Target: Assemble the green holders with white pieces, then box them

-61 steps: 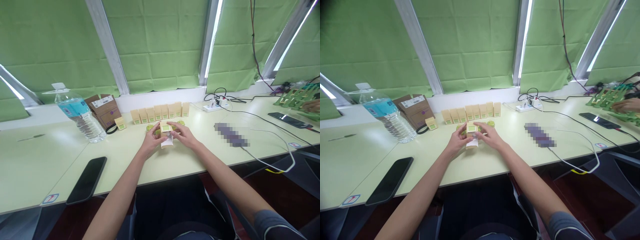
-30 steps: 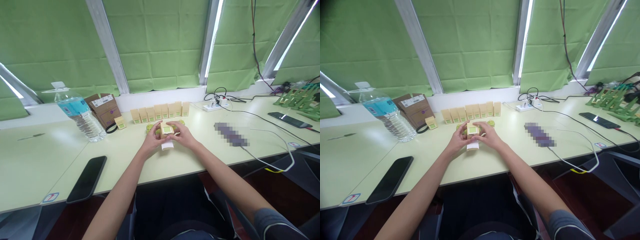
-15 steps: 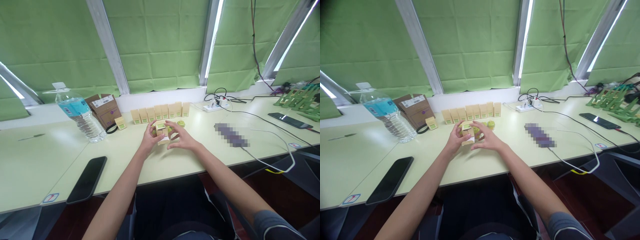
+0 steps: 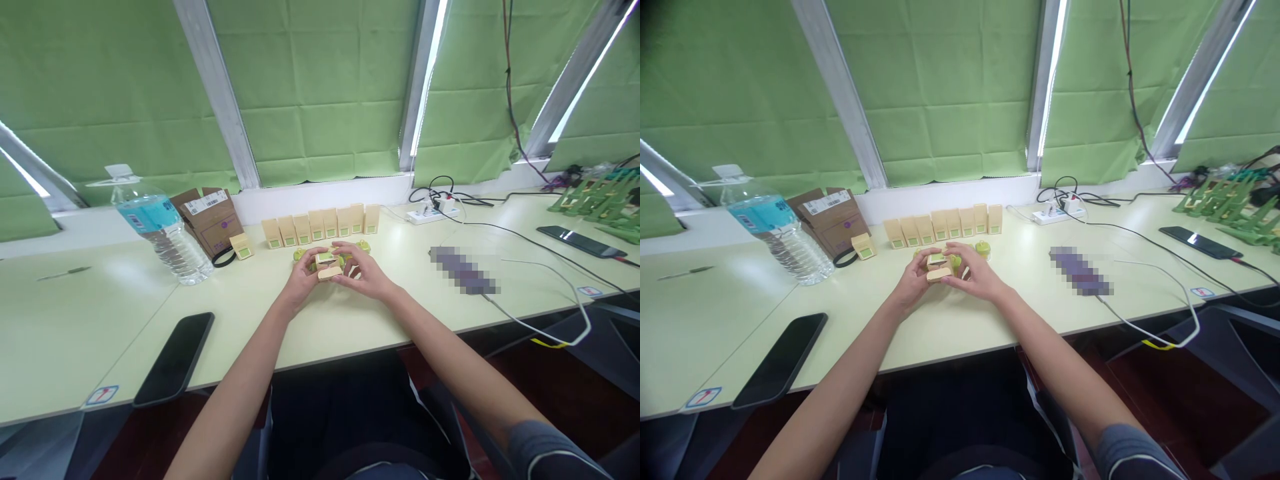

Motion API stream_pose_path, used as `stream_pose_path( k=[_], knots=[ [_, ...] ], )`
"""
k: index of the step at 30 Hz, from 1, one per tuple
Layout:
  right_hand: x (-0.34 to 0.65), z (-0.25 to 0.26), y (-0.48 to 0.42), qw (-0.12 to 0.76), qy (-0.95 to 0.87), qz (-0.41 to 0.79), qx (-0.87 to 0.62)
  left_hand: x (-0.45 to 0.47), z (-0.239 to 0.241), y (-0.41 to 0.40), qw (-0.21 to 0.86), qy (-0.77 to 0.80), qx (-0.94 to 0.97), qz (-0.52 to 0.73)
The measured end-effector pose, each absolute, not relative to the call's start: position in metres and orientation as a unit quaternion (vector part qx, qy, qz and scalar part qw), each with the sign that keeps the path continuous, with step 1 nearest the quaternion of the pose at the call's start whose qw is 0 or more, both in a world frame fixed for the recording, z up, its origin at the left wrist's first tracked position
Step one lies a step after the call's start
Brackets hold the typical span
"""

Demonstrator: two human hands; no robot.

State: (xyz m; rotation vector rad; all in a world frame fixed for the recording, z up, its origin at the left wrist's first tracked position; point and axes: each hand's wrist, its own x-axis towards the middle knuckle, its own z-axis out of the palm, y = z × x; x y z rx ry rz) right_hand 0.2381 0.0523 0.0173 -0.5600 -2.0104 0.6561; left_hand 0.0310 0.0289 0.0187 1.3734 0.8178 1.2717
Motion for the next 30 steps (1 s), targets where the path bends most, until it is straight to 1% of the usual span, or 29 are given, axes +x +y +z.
stream_pose_path(
  k=[4,7,16,22,30],
  knots=[
    [0.2371,0.0159,0.0538,0.502,-0.814,0.216,-0.198,0.0313,0.0206,0.0261,0.54,0.336,0.566,0.524],
    [0.2356,0.0159,0.0544,0.516,-0.812,0.189,-0.193,0.0315,0.0223,0.0241,0.566,0.317,0.557,0.519],
    [0.2339,0.0201,0.0516,0.541,-0.795,0.174,-0.212,0.0321,0.0253,0.0234,0.593,0.31,0.528,0.523],
    [0.2344,0.016,0.055,0.532,-0.794,0.178,-0.234,0.0314,0.0243,0.0235,0.574,0.313,0.551,0.519],
    [0.2351,0.0155,0.0555,0.525,-0.79,0.198,-0.247,0.0342,0.0198,0.0252,0.521,0.323,0.594,0.522]
  ],
)
